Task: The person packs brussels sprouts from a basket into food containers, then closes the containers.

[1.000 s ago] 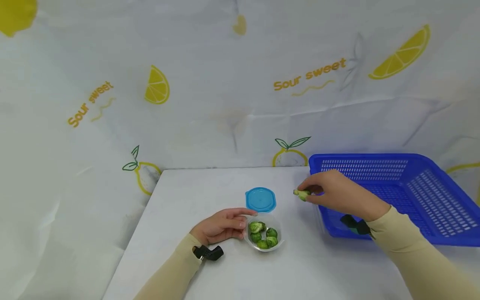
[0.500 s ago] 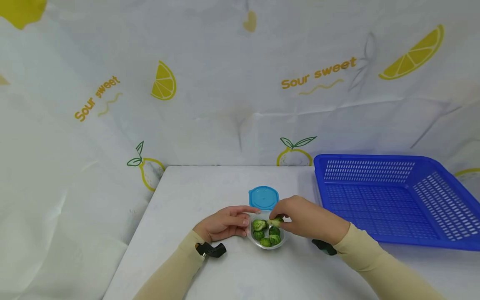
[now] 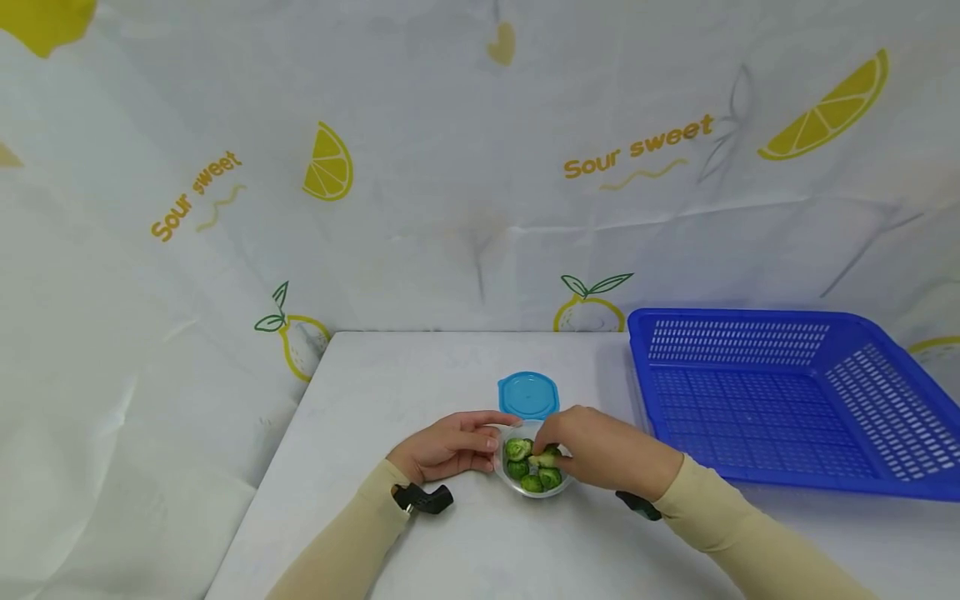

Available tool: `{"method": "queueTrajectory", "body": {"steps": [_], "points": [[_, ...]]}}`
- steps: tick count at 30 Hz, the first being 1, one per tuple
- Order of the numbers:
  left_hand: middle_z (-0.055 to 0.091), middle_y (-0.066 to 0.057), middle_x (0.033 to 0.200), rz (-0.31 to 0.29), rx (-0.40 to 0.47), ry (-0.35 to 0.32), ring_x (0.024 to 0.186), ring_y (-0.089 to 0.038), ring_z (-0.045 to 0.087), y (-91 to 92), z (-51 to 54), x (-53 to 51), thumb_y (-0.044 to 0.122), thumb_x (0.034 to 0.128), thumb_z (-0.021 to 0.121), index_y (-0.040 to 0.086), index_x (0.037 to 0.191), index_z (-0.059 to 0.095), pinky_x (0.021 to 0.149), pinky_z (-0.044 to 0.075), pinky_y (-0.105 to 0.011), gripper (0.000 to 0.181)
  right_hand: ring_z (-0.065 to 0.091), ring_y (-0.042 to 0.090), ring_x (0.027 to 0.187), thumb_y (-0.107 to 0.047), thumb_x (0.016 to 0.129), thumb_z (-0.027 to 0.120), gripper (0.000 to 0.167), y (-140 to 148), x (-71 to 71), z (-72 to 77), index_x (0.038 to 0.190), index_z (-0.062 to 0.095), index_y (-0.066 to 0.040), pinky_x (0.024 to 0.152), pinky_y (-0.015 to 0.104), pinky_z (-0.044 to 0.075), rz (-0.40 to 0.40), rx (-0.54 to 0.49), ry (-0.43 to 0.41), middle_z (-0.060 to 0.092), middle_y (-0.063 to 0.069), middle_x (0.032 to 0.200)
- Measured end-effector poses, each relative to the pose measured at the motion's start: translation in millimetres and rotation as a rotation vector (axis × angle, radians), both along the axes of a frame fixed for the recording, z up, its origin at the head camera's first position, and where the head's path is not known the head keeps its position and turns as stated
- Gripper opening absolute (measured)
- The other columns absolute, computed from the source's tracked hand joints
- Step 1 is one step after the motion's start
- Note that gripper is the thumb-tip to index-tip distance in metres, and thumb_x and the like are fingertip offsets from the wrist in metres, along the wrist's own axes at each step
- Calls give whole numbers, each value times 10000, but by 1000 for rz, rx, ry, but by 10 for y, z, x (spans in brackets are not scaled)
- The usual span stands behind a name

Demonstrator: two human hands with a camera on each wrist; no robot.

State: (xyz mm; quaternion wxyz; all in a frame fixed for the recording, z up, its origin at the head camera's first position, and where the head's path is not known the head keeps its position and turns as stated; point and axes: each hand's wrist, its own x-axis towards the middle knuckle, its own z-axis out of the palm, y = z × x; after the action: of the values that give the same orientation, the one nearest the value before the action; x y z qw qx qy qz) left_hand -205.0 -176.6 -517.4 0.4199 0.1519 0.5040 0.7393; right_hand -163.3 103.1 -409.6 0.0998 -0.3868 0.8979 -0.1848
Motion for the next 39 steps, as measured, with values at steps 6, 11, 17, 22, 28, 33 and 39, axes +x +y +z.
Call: {"method": "queueTrajectory", "body": {"steps": [6, 11, 17, 22, 28, 33, 39], "points": [[596, 44, 917, -4, -2, 8, 876, -95, 684, 14, 19, -14, 8, 1087, 553, 44, 1621, 454, 866, 632, -243, 545, 768, 181, 1033, 5, 907, 821, 216, -9, -1, 18, 1071, 838, -134, 888, 376, 658, -4, -9, 11, 816, -17, 1071], [611, 44, 924, -10, -14, 19, 882, -97, 692, 18, 44, -29, 46, 1087, 580, 59, 1623, 459, 869, 632, -245, 549, 756, 222, 1085, -15, 947, 791, 244, 33, -54, 39, 1163, 822, -123, 926, 417, 649, -57, -80, 7, 804, 4, 1154], [653, 36, 956, -14, -24, 40, 889, -99, 704, -3, 52, -42, 72, 1078, 612, 60, 1622, 457, 875, 632, -252, 566, 765, 231, 1021, -39, 1018, 706, 217, -23, -141, -27, 1211, 800, -69, 890, 433, 661, -192, -257, 38, 802, 80, 1163], [686, 34, 980, -13, -42, 60, 884, -98, 722, -28, 44, -31, 97, 1049, 666, 54, 1611, 475, 873, 636, -262, 595, 757, 258, 984, -51, 1052, 648, 246, -100, -215, -201, 1264, 772, -24, 831, 414, 660, -418, -368, 10, 790, 146, 1179], [690, 34, 986, -11, -56, 86, 881, -91, 723, -48, 45, -15, 106, 1042, 682, 60, 1593, 503, 876, 640, -267, 582, 692, 241, 843, -45, 1051, 573, 300, -96, -295, -399, 1278, 746, 48, 722, 393, 609, -615, -364, 21, 782, 205, 1127], [685, 30, 973, 7, -74, 93, 871, -95, 713, -65, 67, -26, 102, 1041, 680, 49, 1589, 500, 874, 635, -264, 579, 678, 252, 858, -50, 1052, 520, 349, -82, -377, -512, 1305, 726, 74, 742, 413, 600, -686, -310, -34, 766, 250, 1200], [667, 27, 986, 19, -63, 81, 876, -84, 712, -62, 85, -12, 72, 1046, 665, 41, 1601, 486, 865, 642, -249, 584, 738, 334, 1051, -57, 1044, 506, 368, -36, -437, -643, 1306, 728, 76, 883, 510, 632, -718, -286, -98, 756, 256, 1261]]}}
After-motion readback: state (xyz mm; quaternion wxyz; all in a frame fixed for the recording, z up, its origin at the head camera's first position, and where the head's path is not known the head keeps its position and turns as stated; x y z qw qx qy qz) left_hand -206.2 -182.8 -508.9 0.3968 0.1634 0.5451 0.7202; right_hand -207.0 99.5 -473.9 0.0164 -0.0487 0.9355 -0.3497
